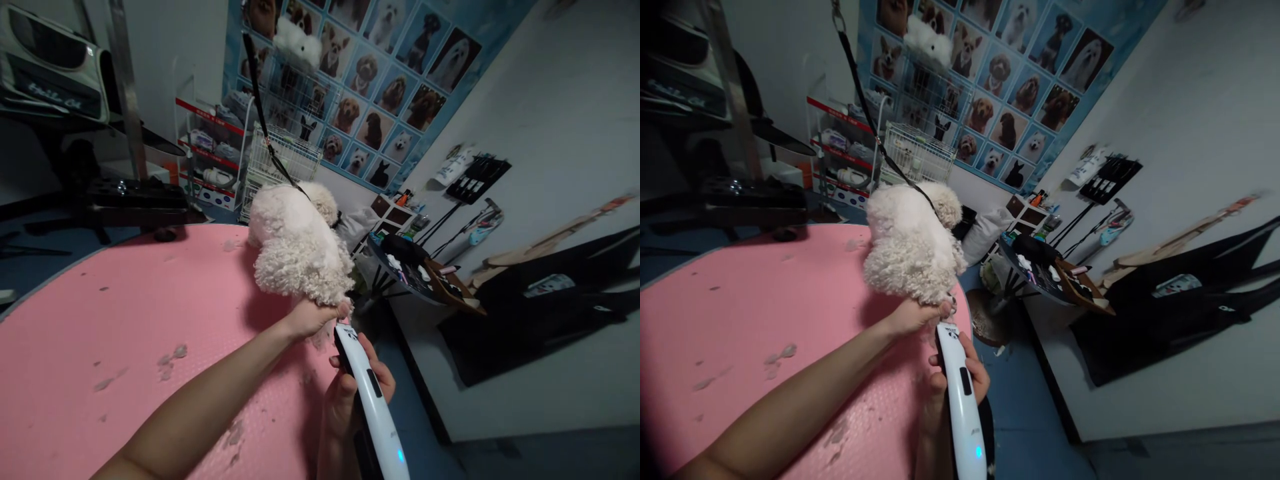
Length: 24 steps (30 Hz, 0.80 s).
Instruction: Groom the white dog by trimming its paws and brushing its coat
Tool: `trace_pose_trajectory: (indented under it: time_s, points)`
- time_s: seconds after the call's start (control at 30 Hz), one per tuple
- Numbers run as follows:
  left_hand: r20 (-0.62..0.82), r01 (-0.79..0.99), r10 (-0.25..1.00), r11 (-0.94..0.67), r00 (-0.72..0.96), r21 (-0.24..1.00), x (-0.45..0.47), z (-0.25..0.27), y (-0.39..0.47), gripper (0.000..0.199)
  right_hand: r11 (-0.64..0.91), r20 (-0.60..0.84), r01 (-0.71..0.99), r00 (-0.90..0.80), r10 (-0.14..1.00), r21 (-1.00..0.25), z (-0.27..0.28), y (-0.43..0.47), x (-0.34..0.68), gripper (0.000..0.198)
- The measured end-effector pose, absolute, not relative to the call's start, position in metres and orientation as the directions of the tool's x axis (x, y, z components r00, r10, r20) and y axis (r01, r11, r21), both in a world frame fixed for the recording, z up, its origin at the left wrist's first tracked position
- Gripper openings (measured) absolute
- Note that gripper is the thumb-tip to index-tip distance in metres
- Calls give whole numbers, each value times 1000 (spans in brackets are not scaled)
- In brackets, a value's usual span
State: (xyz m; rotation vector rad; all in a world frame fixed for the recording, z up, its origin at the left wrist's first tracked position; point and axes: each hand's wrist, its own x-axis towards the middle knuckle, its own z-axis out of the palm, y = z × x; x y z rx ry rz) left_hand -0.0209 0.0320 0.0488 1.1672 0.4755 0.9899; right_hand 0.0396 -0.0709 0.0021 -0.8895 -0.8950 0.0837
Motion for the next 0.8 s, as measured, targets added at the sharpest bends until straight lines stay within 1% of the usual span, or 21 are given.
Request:
trace_pose_trajectory:
  time_s: [0.1,0.2,0.27,0.33,0.43,0.5,0.53,0.67,0.8]
  points:
    - [181,-398,834,50,521,916,-21,49,32,40,686,639,251,662,393,-683,0,-70,41,49]
    - [187,-409,831,52,524,911,-21,51,30,41,694,661,269,642,387,-667,0,-68,41,47]
    - [195,-421,834,48,515,906,-21,52,30,42,684,699,331,612,369,-650,-1,-67,42,48]
    - [193,-431,845,48,498,901,-20,53,29,42,666,762,438,564,320,-604,-4,-64,45,48]
    - [180,-448,864,59,471,892,-19,52,30,42,643,870,606,445,213,-468,-16,-58,50,51]
    - [177,-465,867,69,466,883,-18,51,30,42,627,911,673,378,165,-392,-25,-55,54,53]
    - [177,-469,866,74,468,880,-18,51,30,42,618,919,690,361,156,-377,-29,-54,55,54]
    - [159,-457,873,80,460,886,-18,51,30,43,612,914,688,371,165,-390,-37,-53,57,54]
    - [179,-465,877,56,447,884,-20,53,30,44,618,919,695,375,125,-368,-29,-52,56,53]
